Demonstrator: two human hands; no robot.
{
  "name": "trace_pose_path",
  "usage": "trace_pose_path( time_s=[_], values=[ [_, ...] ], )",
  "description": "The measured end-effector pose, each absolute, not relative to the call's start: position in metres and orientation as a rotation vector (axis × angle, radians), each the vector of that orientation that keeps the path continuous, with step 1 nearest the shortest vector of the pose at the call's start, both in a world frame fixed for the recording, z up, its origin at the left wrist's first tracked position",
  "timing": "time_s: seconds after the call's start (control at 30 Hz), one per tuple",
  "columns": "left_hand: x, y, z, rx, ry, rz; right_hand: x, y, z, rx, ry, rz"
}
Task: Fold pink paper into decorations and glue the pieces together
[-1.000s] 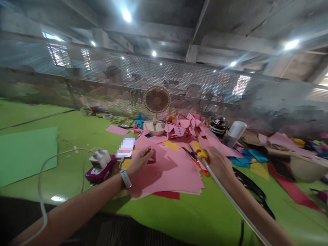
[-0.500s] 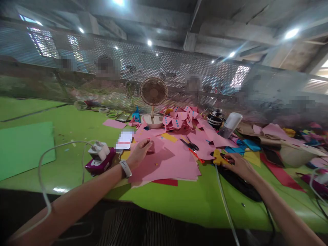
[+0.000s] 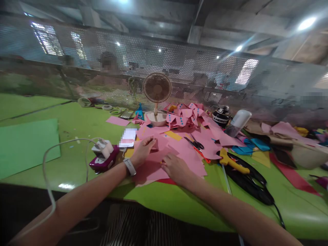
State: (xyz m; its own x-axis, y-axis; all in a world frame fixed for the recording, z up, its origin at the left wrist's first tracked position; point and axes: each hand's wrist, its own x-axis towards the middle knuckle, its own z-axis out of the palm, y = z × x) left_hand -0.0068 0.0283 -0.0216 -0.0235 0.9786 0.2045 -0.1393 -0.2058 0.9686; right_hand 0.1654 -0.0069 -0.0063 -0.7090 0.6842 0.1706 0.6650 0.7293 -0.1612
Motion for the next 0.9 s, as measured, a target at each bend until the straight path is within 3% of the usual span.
trace_pose_path(
  time_s=[0.33,0.47,0.67,0.9],
  values=[
    [-0.004,0.028,-0.023,1.220,0.985,1.417,0.146,-0.010,-0.003,-1.212,-2.905,-0.217],
    [-0.006,0.029,-0.024,1.220,0.989,1.403,0.147,-0.007,-0.004,-1.207,-2.900,-0.198],
    [-0.005,0.025,-0.021,1.246,0.978,1.377,0.160,0.009,-0.005,-1.167,-2.691,0.176],
    [-0.003,0.023,-0.018,1.239,0.968,1.341,0.177,0.028,0.009,-1.089,-2.341,0.874]
  ],
)
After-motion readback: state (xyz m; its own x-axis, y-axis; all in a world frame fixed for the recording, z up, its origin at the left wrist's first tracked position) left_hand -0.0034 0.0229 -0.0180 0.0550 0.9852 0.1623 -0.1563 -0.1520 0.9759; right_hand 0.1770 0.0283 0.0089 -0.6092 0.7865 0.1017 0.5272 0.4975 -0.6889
